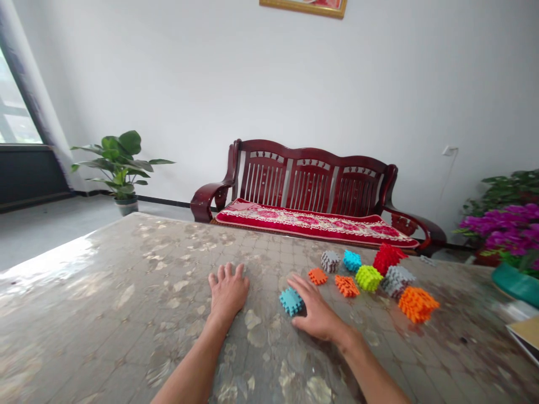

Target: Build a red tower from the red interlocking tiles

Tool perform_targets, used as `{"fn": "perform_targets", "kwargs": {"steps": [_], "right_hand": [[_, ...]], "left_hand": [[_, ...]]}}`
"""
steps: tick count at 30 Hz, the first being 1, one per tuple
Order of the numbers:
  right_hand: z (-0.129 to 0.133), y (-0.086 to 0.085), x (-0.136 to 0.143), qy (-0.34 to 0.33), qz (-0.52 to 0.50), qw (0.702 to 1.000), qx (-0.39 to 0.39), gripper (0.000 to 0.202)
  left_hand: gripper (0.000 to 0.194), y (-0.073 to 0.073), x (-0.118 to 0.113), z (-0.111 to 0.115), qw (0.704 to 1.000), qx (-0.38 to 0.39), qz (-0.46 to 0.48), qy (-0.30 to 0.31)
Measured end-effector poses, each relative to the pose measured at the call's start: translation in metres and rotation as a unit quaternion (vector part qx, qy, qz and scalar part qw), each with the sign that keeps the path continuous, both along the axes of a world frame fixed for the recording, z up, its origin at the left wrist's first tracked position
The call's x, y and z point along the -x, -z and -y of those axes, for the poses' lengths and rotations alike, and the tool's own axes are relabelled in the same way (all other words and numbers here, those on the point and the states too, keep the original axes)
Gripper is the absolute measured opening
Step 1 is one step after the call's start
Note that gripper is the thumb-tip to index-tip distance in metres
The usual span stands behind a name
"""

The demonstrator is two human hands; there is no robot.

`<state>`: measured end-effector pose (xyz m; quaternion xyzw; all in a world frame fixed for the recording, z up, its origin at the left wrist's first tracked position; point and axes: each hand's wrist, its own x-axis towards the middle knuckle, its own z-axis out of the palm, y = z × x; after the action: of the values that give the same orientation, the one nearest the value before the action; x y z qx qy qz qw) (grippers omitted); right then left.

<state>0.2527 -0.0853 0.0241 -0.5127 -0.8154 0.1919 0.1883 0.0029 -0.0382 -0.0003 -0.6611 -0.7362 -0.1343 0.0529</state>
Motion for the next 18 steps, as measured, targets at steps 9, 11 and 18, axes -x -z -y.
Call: {"fn": "perform_targets", "kwargs": {"steps": [9,11,18], "right_hand": [[-0.0084,0.0003,-0.0055,-0.046,-0.009,0.999,0.013,0.069],[-0.0077,-0.0007,-0.0061,-0.043,-0.008,0.999,0.013,0.071],[-0.0061,-0.0067,-0.0034,-0.051,-0.005,0.999,0.015,0.074]], "left_hand": [[0.049,0.0026,-0.0002,-0.0010,1.000,-0.003,-0.004,0.000],[0.049,0.0023,0.0000,-0.0012,1.000,-0.001,-0.003,0.000],[0.049,-0.0007,-0.0004,0.0006,1.000,0.002,-0.006,-0.003]]}}
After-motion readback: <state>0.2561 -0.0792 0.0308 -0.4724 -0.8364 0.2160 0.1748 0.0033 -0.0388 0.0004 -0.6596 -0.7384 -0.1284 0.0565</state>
